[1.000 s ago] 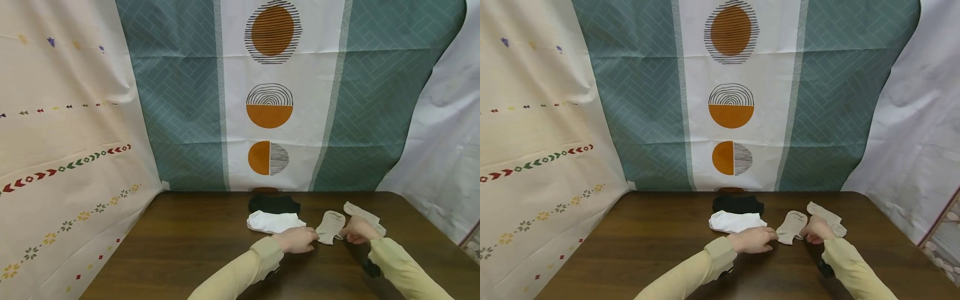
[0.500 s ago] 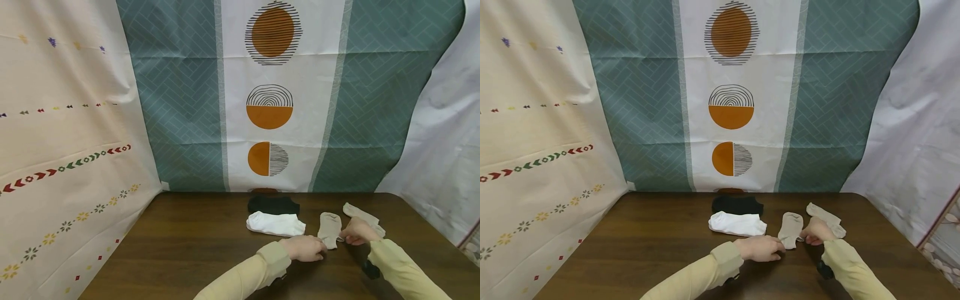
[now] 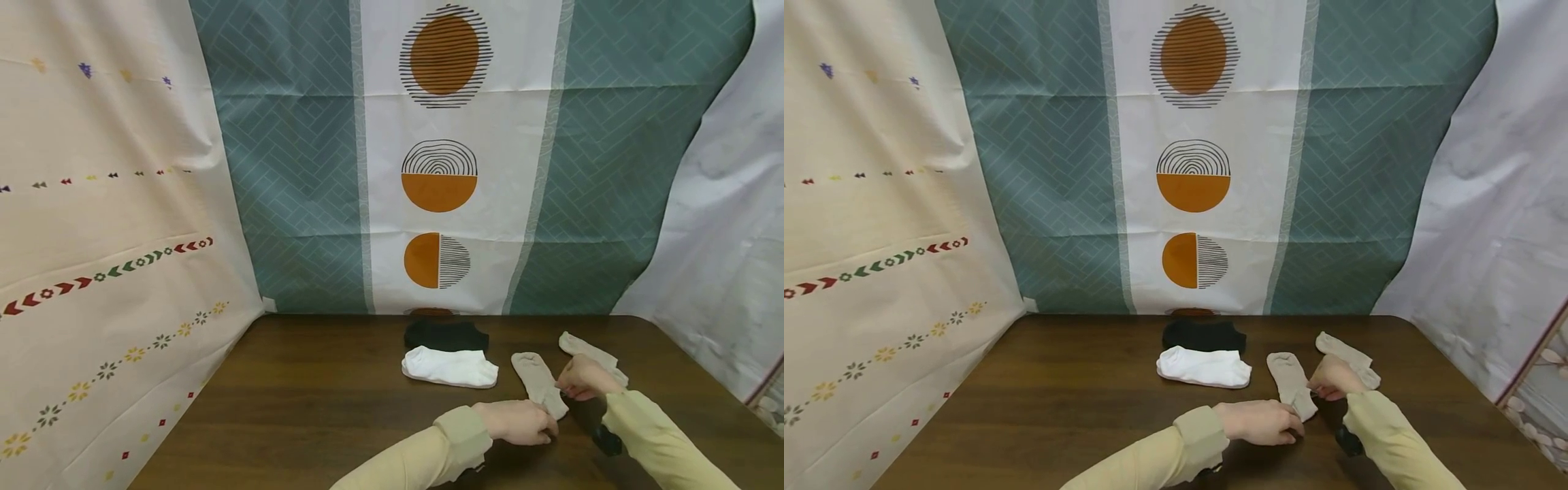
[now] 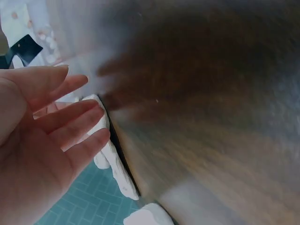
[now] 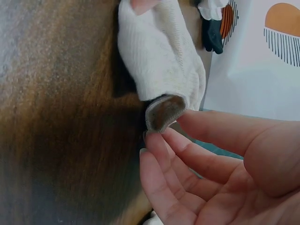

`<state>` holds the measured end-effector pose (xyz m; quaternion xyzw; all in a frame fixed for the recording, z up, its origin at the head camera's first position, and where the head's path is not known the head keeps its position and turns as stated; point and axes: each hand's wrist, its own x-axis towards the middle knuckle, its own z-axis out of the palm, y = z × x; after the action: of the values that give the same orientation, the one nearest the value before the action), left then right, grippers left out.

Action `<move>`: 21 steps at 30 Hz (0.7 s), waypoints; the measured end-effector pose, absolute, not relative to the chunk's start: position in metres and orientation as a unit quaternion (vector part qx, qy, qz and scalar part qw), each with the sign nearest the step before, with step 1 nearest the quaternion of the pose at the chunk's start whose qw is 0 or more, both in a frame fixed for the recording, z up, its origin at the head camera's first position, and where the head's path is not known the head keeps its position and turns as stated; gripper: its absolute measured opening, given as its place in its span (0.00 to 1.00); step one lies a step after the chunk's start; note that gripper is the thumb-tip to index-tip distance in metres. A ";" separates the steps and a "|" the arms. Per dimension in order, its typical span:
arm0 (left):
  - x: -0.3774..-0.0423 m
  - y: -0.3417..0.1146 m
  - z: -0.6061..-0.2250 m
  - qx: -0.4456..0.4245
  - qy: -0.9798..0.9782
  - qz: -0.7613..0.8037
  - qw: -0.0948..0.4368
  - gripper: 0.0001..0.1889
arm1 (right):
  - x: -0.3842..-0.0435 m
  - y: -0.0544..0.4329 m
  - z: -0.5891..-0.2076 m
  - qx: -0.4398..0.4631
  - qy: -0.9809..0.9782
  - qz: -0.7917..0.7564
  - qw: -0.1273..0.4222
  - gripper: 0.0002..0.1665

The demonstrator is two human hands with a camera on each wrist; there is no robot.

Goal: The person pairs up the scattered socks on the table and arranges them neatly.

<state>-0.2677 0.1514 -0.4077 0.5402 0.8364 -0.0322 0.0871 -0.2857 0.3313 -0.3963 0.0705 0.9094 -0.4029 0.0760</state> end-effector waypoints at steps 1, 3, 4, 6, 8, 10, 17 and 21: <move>-0.268 0.151 -0.408 0.546 0.833 -0.031 0.083 0.13 | -0.286 0.332 -0.396 0.069 0.909 -0.403 0.078 0.05; -0.271 0.150 -0.407 0.559 0.827 -0.028 0.062 0.12 | -0.286 0.333 -0.397 0.068 0.909 -0.404 0.081 0.06; -0.273 0.148 -0.406 0.562 0.826 -0.026 0.048 0.12 | -0.286 0.334 -0.397 0.070 0.908 -0.404 0.083 0.06; -0.278 0.145 -0.404 0.562 0.827 -0.022 0.008 0.11 | -0.287 0.335 -0.397 0.073 0.908 -0.403 0.085 0.06; -0.285 0.142 -0.403 0.549 0.835 -0.011 -0.030 0.11 | -0.287 0.336 -0.397 0.076 0.909 -0.400 0.085 0.08; -0.292 0.140 -0.402 0.527 0.847 -0.002 -0.065 0.11 | -0.286 0.337 -0.397 0.080 0.909 -0.399 0.084 0.10; -0.308 0.141 -0.403 0.462 0.875 -0.032 -0.138 0.07 | -0.282 0.337 -0.396 0.076 0.914 -0.391 0.083 0.11; -0.315 0.144 -0.406 0.427 0.891 -0.068 -0.137 0.09 | -0.278 0.335 -0.395 0.076 0.917 -0.381 0.087 0.12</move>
<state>-0.3149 0.1444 -0.4065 0.4271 0.8911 -0.0683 -0.1374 -0.2779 0.3350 -0.3954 0.0764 0.9173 -0.3811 0.0865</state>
